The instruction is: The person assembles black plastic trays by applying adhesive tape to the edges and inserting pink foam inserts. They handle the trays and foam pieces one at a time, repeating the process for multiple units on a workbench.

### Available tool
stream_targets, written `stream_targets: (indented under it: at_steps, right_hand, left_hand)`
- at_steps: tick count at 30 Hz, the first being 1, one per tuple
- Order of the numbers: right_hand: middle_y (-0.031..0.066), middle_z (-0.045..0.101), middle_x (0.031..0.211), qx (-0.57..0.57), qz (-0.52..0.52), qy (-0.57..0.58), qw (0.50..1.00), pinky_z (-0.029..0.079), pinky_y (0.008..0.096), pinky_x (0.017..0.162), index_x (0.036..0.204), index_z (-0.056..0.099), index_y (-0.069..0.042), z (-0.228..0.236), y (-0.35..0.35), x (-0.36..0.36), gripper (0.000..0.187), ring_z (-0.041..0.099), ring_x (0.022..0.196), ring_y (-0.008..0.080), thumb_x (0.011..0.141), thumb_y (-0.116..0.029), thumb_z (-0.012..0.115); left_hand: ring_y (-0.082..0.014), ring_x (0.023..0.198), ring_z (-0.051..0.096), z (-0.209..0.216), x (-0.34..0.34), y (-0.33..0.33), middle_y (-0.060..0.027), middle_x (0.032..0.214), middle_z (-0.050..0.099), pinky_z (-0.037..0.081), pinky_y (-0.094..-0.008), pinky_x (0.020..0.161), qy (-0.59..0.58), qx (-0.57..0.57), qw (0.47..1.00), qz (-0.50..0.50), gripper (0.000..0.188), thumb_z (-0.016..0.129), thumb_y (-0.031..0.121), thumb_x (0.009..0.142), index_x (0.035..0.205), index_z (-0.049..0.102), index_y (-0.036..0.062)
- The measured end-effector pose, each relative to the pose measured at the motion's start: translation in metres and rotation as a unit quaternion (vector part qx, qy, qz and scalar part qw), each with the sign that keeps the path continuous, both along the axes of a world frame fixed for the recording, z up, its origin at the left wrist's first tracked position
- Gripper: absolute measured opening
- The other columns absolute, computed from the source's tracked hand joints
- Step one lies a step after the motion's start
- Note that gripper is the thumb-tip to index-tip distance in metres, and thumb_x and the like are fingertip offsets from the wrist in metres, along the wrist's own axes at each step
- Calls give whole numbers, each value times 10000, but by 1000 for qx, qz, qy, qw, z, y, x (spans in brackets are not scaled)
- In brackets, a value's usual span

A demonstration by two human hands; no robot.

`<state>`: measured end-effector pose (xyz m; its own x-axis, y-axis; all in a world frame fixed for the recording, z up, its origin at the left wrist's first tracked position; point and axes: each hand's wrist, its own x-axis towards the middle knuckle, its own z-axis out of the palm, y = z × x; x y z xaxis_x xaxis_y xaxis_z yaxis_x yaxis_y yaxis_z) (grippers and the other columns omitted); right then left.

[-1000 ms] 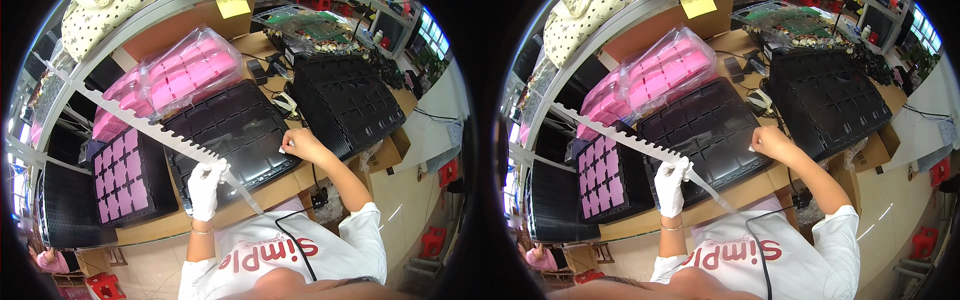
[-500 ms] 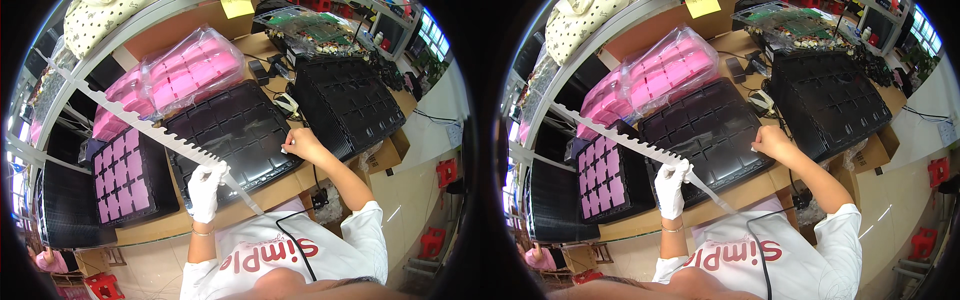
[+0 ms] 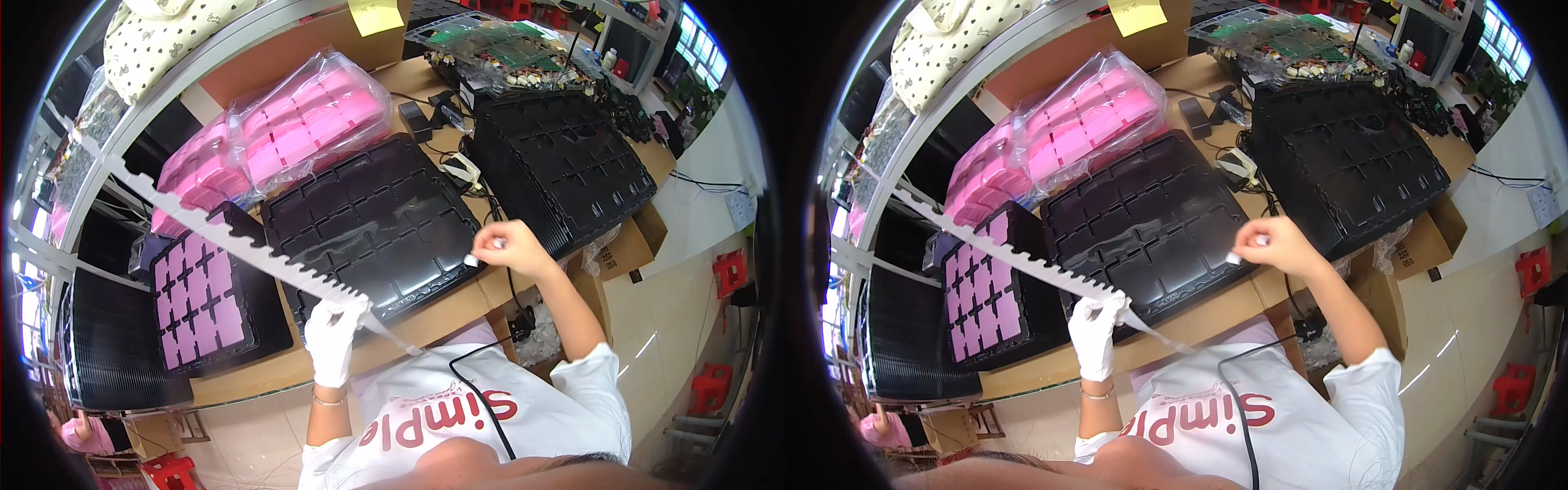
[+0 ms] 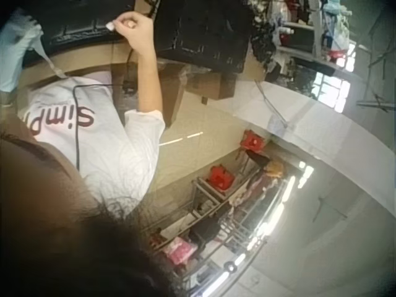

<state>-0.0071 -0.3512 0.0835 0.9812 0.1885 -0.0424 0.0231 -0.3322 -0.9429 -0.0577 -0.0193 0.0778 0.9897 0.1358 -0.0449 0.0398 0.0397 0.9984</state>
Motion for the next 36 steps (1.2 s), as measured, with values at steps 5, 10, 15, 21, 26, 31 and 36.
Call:
stream_targets:
  at_steps: [5, 10, 15, 21, 26, 31, 36]
  right_hand:
    - [-37, 617, 724, 55, -99, -58, 992, 396, 195, 601, 821, 681, -26, -1, -18, -58, 63, 490, 652, 20, 810, -67, 728]
    - [-20, 626, 750, -21, 4, -49, 999, 441, 216, 649, 864, 701, -27, -3, -5, 5, 118, 542, 706, 47, 836, -139, 723]
    - [45, 670, 728, -155, 77, -89, 981, 482, 263, 651, 852, 708, -21, -27, -2, 58, 168, 615, 682, 108, 805, -178, 744]
    - [135, 703, 783, -290, 64, -102, 950, 521, 346, 709, 803, 708, -20, -28, 9, 59, 184, 683, 746, 259, 753, -191, 753]
    - [175, 700, 779, -306, 59, -87, 946, 537, 377, 735, 779, 712, -4, -18, 16, 57, 210, 694, 764, 298, 734, -203, 762]
    - [179, 699, 778, -322, 29, -67, 944, 537, 384, 737, 766, 715, -7, -19, 19, 57, 211, 694, 768, 303, 729, -208, 766]
    - [183, 699, 773, -308, 31, -41, 950, 538, 382, 737, 762, 716, -6, -10, 20, 56, 216, 694, 765, 305, 724, -211, 770]
  left_hand:
    - [-88, 687, 612, -5, -36, 22, -74, 868, 706, 482, -211, 607, 24, 39, 999, 22, 95, 712, 18, 844, 931, 692, -14]
    - [-125, 787, 669, -15, -43, 15, -91, 899, 715, 521, -226, 655, 22, 10, 1000, -15, 112, 701, 21, 857, 961, 680, -16]
    - [-146, 831, 682, -20, -42, 8, -109, 934, 719, 534, -231, 693, 4, -20, 1000, -23, 101, 688, 6, 863, 956, 657, -21]
    - [-137, 825, 682, -13, -40, 7, -115, 928, 719, 533, -230, 685, 18, -30, 999, -7, 90, 694, 0, 857, 932, 647, -16]
    - [-139, 792, 685, -17, -37, 10, -129, 909, 725, 536, -230, 664, 20, -6, 999, -24, 77, 697, 5, 858, 905, 642, -21]
    - [-142, 797, 686, -20, -36, 10, -130, 908, 724, 538, -230, 662, 16, 4, 1000, -22, 74, 694, 3, 861, 900, 636, -22]
    - [-146, 829, 683, -20, -37, 11, -131, 949, 713, 539, -231, 668, 16, -9, 1000, -13, 80, 688, -6, 862, 916, 631, -22]
